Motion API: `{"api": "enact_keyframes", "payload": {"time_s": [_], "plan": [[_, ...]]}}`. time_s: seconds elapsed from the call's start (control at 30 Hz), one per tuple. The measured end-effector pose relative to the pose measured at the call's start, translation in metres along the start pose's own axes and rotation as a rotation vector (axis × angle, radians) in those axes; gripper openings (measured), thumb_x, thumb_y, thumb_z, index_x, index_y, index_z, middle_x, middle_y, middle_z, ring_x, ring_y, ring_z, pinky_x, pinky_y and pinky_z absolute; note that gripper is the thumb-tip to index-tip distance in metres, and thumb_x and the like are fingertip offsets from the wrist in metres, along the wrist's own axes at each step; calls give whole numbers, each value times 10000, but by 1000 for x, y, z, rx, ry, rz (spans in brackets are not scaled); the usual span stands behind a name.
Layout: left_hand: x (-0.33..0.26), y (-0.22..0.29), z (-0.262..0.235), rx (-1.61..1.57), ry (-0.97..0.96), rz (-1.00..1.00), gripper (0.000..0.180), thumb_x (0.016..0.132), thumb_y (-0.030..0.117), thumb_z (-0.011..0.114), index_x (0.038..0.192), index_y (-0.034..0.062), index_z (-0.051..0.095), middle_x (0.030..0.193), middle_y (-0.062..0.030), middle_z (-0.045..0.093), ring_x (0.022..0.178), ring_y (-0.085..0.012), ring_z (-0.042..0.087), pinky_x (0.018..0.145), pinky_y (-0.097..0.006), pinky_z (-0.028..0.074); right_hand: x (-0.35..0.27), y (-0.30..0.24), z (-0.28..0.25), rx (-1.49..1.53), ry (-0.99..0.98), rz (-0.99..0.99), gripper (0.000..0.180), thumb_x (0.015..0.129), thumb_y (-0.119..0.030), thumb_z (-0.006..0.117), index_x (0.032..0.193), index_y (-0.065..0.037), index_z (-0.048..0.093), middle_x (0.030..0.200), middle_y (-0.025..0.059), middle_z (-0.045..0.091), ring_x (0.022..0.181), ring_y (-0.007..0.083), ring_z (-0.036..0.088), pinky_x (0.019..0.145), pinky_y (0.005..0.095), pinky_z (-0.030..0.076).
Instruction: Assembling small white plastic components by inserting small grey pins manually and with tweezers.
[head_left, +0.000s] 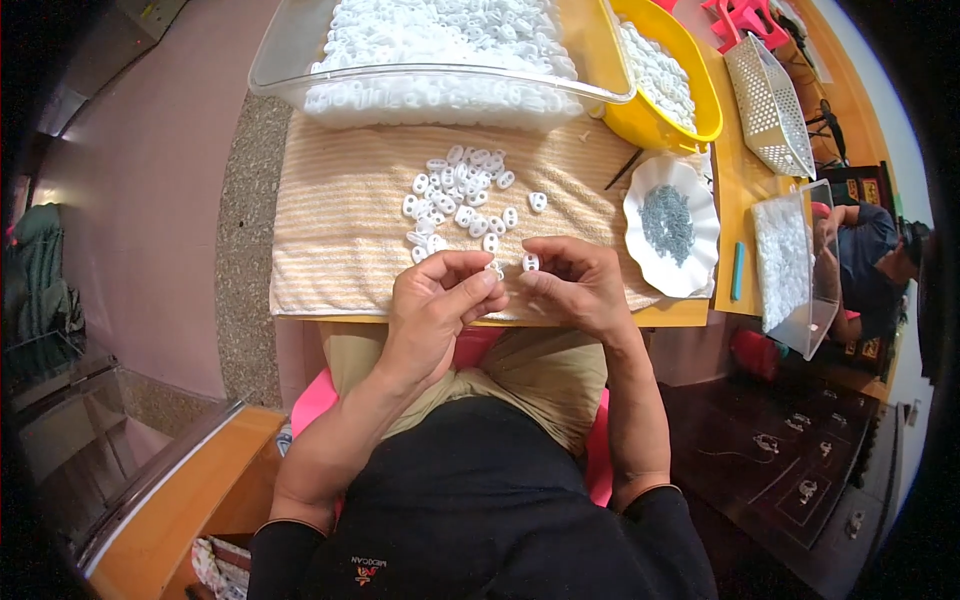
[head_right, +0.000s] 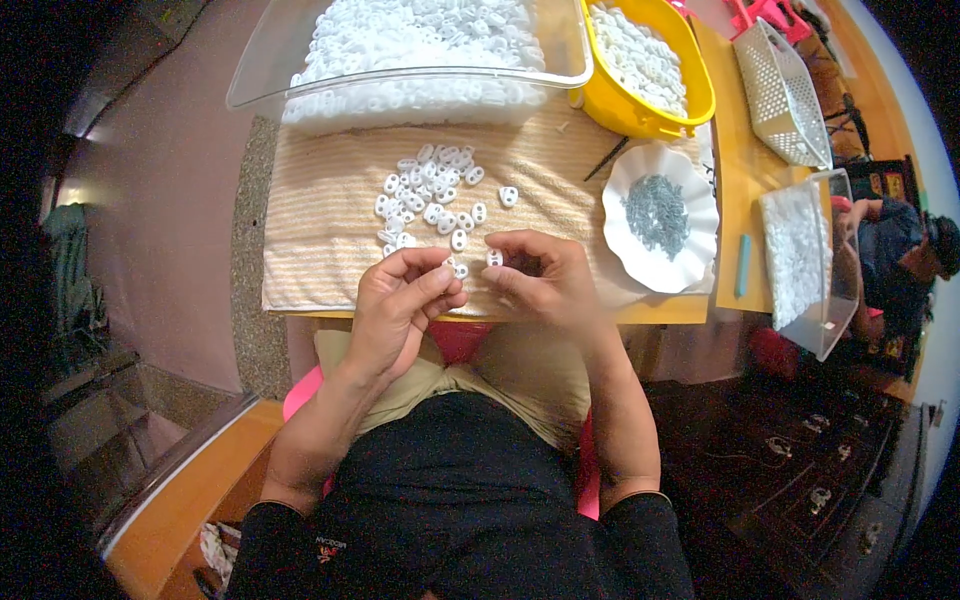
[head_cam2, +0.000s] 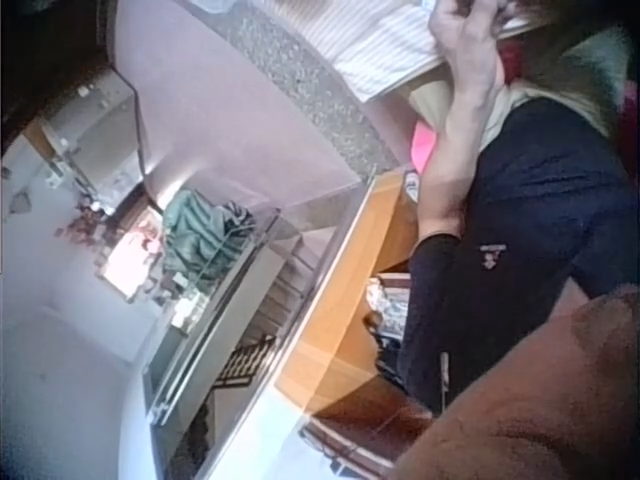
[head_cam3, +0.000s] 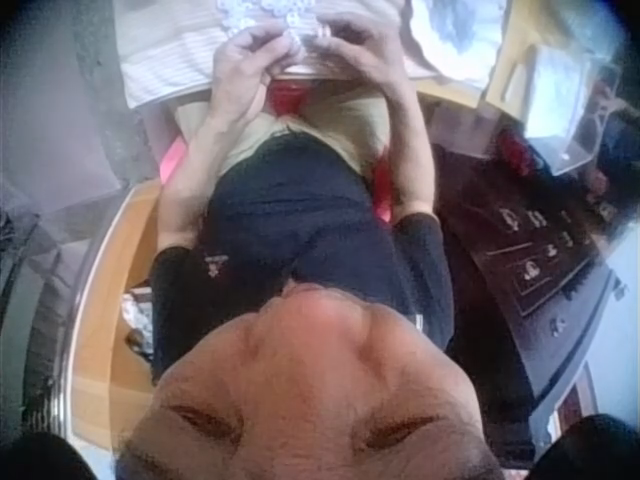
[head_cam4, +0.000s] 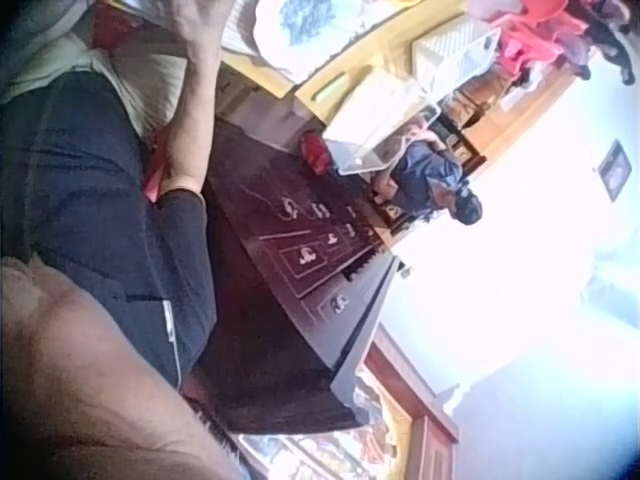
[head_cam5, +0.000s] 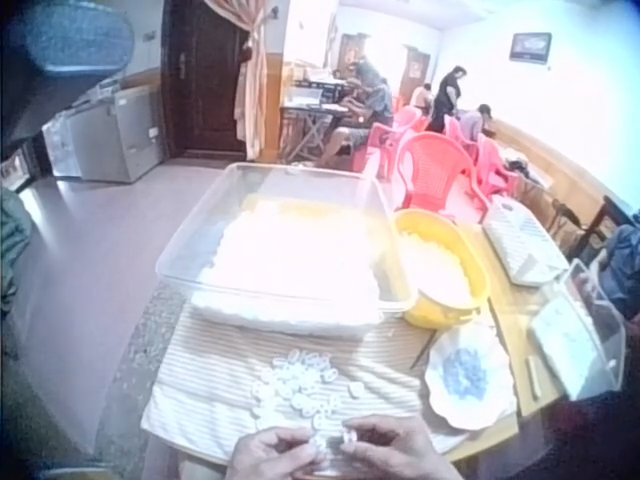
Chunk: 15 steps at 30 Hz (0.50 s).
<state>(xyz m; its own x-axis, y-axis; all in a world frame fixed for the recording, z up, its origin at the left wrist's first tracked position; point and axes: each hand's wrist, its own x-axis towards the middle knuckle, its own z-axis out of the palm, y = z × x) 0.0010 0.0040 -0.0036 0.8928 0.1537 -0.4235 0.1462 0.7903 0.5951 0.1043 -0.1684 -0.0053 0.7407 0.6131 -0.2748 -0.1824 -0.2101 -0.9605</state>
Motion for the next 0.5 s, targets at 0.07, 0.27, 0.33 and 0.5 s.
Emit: {"api": "enact_keyframes", "payload": {"time_s": [0.07,0.27,0.33,0.5], "plan": [[1,-1,0,6,-5,-2,167,871,25,635,1027,-28,606,878,-89,644,778,-138,642,741,-270,566,2,6,-2,29,-5,-26,304,817,25,685,1110,37,602,840,32,619,728,85,607,639,217,509],[2,-2,-2,49,-20,-19,183,876,32,631,1046,-33,605,881,-101,658,764,-146,651,734,-271,567,4,7,0,150,-45,-18,314,815,34,682,1117,38,594,865,45,629,761,101,624,664,234,527],[1,-1,-1,68,-27,-23,192,880,40,630,1054,-37,603,895,-107,663,766,-152,657,737,-273,567,3,5,0,124,-47,-4,326,811,33,687,1123,41,593,871,50,632,765,103,624,679,237,530],[2,0,0,84,-18,-37,170,883,19,615,1044,-30,601,896,-114,655,779,-161,660,751,-283,576,2,7,0,103,-69,15,351,804,34,696,1138,47,589,903,69,649,797,119,634,728,248,536]]}}
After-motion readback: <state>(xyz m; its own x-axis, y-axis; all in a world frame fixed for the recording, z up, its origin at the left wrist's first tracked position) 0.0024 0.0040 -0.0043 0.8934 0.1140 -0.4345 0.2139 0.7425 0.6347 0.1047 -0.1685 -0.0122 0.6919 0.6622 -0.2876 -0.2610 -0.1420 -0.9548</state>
